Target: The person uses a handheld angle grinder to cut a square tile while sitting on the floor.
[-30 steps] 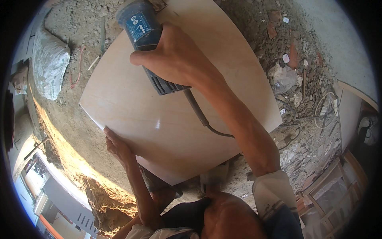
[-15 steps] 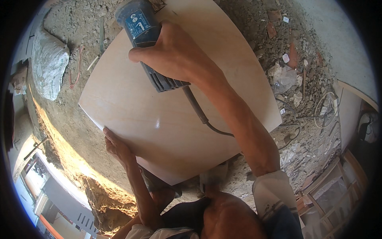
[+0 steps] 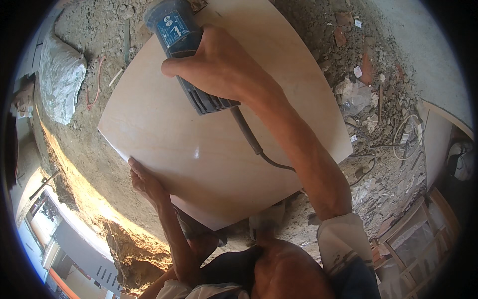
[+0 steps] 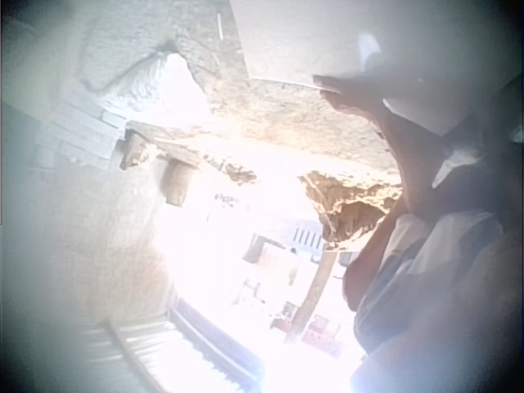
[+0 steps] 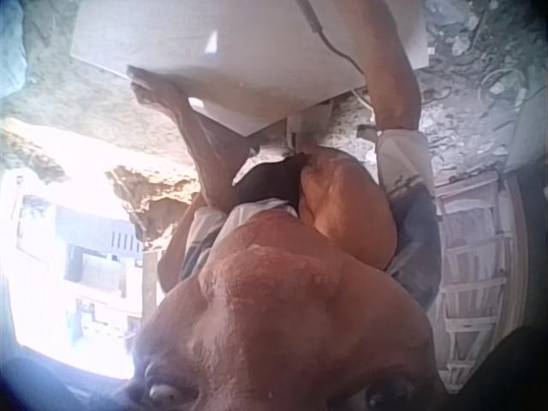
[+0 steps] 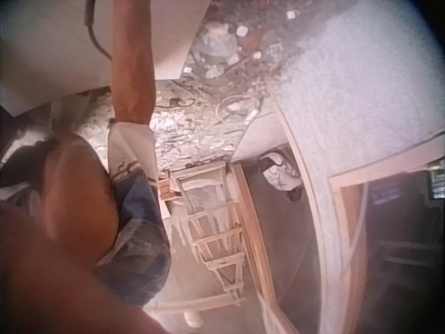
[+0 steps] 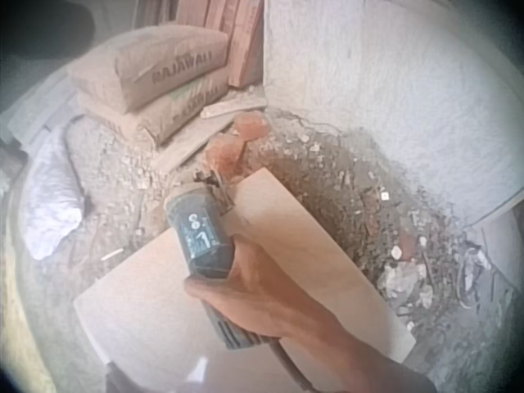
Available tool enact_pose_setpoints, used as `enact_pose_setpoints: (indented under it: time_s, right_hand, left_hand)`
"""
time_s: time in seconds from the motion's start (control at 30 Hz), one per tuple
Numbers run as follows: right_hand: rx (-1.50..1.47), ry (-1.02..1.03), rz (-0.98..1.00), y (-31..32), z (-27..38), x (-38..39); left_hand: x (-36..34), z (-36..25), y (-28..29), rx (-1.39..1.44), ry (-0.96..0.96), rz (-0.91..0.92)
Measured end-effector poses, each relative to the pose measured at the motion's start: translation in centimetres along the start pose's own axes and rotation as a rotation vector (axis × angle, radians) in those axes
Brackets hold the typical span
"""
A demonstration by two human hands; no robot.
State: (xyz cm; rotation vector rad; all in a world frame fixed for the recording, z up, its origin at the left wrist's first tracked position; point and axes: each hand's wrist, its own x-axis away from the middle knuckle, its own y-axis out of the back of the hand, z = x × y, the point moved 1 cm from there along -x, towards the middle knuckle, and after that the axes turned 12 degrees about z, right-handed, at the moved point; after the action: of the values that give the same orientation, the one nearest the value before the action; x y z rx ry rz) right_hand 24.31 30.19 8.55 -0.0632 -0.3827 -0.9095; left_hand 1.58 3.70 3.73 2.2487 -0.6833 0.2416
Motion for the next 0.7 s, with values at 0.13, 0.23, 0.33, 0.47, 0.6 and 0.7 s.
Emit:
enact_pose_setpoints:
  time_s: [0.13,0.23,0.33,0.47,0.6,0.7]
  right_hand:
    - [-0.007,-0.007,0.002,0.09,0.0,0.04]
    - [-0.02,-0.016,0.005,0.03,-0.08,0.04]
    - [-0.028,-0.024,0.009,0.06,0.07,0.05]
    - [-0.023,-0.031,0.019,0.04,0.43,0.16]
    - [-0.008,-0.029,0.013,0.12,0.43,0.25]
    - [-0.014,-0.031,0.012,0.13,0.38,0.33]
  left_hand:
    - [0.22,-0.33,-0.22,0.003,0.006,-0.007]
    - [0.25,-0.34,-0.19,0.0,0.003,-0.009]
    - [0.21,-0.29,-0.27,0.011,-0.005,-0.01]
    - [0.33,-0.53,-0.21,0.009,-0.005,-0.018]
    - [0.39,-0.66,-0.34,-0.004,0.006,-0.02]
    - [0.06,-0.14,-0.2,0.002,-0.006,0.001]
